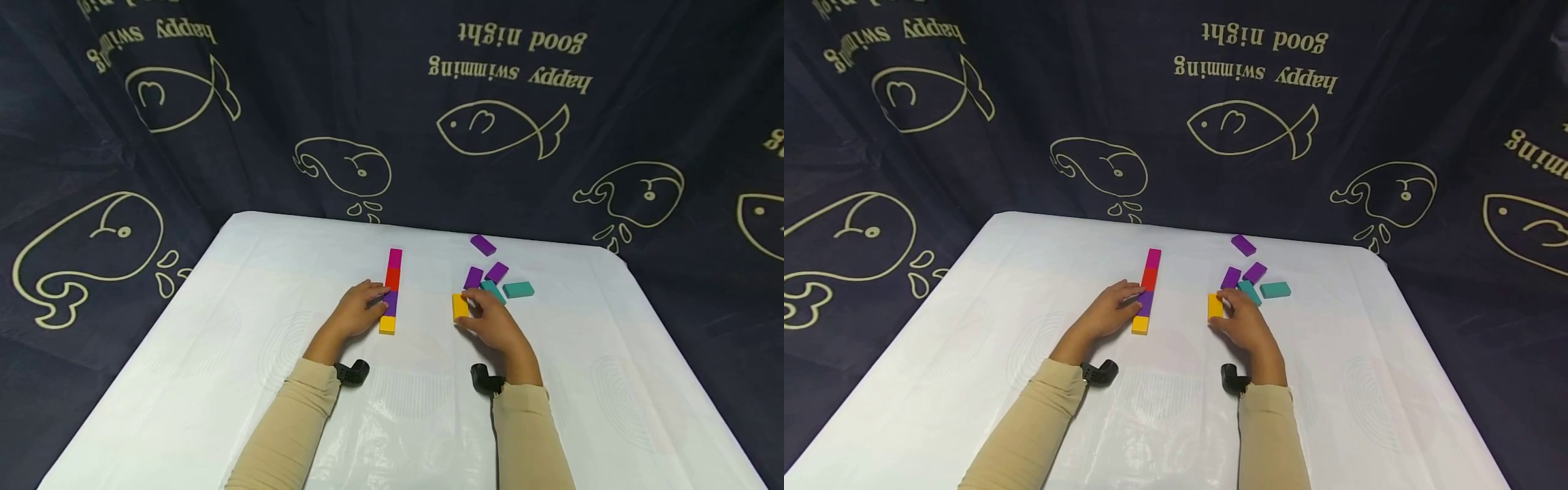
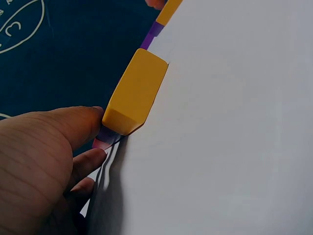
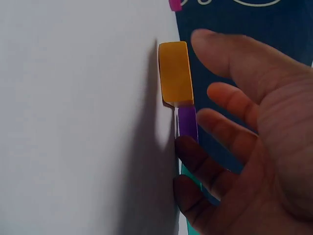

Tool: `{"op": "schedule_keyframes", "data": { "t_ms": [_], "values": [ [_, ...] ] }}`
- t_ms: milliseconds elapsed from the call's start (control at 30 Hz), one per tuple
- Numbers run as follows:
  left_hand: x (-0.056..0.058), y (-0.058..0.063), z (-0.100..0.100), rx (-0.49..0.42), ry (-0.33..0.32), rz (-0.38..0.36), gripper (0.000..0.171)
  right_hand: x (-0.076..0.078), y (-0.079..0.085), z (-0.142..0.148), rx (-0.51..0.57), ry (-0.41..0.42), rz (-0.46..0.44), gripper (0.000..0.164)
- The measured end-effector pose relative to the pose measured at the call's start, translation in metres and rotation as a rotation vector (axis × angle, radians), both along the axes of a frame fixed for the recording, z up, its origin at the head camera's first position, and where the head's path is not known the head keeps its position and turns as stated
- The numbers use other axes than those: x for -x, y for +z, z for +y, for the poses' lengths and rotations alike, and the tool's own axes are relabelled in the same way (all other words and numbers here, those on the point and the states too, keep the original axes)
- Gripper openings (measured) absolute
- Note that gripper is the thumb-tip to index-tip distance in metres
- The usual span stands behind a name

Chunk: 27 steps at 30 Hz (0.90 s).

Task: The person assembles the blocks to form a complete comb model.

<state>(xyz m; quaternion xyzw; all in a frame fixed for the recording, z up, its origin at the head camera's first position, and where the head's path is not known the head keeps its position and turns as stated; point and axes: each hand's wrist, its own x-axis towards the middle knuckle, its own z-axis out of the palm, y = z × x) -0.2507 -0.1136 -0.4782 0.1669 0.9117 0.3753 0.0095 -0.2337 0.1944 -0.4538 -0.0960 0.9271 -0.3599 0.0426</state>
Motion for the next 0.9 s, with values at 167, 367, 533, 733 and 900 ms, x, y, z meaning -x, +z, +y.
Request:
{"op": "schedule_keyframes", "data": {
  "t_ms": [167, 367, 533, 733, 900],
  "values": [
    [-0.0006, 0.0014, 0.0003, 0.003, 0.0, 0.0, 0.042, 0.0002, -0.0019, -0.0009, 0.013, 0.022, -0.004, 0.052],
    [-0.0018, 0.0026, 0.0006, -0.003, 0.002, -0.002, 0.042, 0.0006, -0.0037, 0.0009, -0.012, 0.043, 0.013, 0.047],
    [-0.0029, 0.0022, 0.0008, 0.002, 0.006, -0.011, 0.042, -0.0006, -0.0032, 0.0011, -0.04, 0.054, -0.005, 0.049],
    [-0.0021, 0.0037, 0.001, -0.033, 0.005, -0.02, 0.04, -0.0021, -0.0023, 0.0021, 0.039, 0.046, 0.01, 0.047],
    [-0.0025, 0.0069, -0.0043, -0.095, -0.028, -0.06, 0.041, -0.0001, -0.0033, 0.001, 0.129, 0.046, 0.012, 0.045]
  ]
}}
